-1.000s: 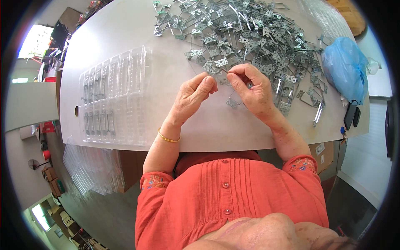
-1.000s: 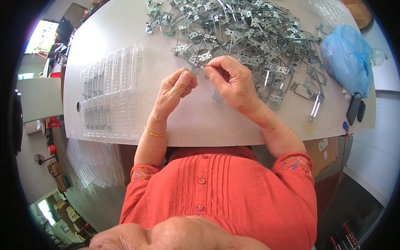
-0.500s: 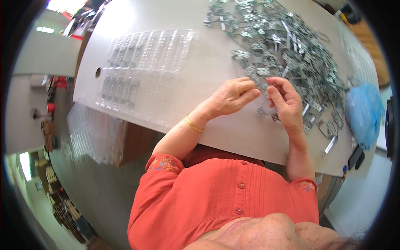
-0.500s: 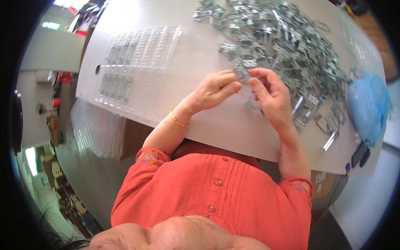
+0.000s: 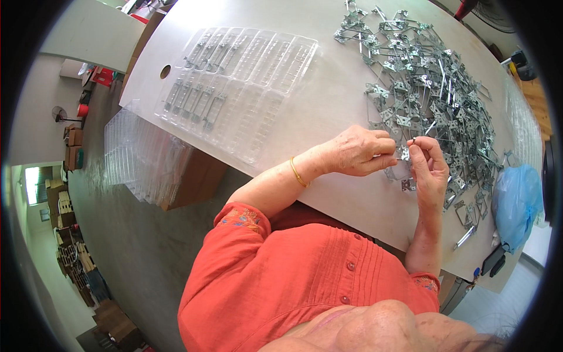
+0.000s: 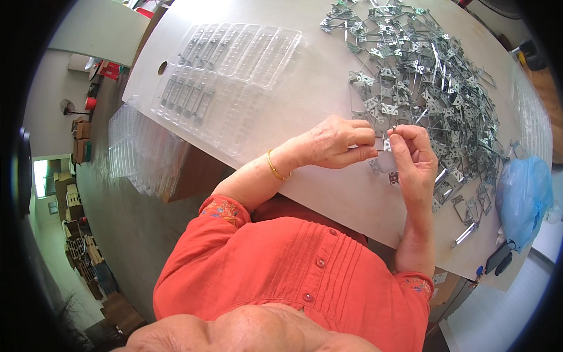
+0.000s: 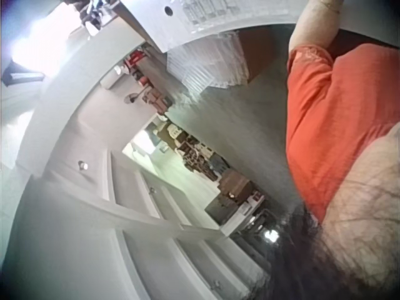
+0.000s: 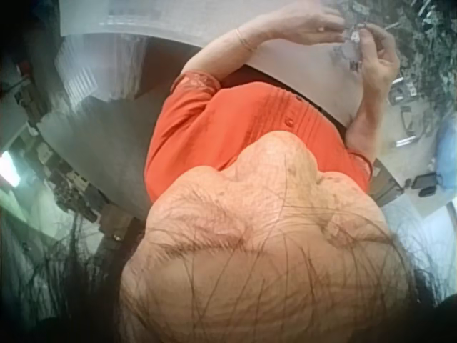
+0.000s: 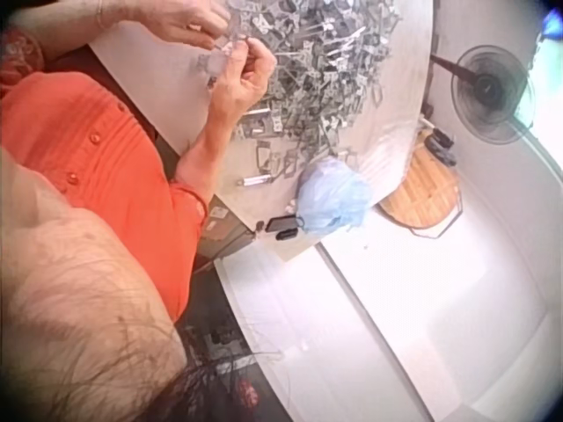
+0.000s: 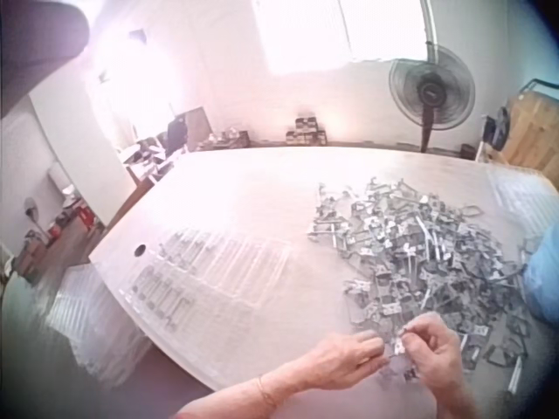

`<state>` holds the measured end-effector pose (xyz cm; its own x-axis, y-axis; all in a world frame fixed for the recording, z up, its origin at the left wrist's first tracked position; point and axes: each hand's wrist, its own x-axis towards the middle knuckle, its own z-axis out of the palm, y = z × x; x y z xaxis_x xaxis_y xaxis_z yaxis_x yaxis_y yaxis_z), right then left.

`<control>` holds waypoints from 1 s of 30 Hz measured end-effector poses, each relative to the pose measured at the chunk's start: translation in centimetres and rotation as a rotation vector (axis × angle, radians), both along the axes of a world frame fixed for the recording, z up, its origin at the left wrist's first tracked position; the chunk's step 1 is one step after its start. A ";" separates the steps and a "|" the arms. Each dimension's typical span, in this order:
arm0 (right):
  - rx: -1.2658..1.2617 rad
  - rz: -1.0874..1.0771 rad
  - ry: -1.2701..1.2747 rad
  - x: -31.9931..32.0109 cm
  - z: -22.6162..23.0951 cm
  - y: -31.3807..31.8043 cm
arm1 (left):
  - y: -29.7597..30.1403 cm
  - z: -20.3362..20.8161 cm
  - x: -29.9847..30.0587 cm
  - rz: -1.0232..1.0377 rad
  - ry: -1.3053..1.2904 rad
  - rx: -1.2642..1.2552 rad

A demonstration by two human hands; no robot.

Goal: The person assembles metal hardware by connecting metal brackets and pins together by hand, placing the assembled pieces into compartments of a plastic tray.

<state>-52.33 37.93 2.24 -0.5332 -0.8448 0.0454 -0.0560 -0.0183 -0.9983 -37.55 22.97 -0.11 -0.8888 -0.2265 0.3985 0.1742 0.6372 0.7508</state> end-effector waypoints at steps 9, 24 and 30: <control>0.026 -0.050 -0.077 0.2 1.3 -0.1 | -1.1 0.7 0.5 -0.026 -0.166 0.912; 0.060 -0.028 0.129 0.7 0.5 -0.1 | -0.7 0.4 0.2 -0.074 -0.109 0.885; 0.096 -0.010 0.169 0.8 0.4 0.2 | -0.5 0.6 0.8 -0.016 -0.174 0.772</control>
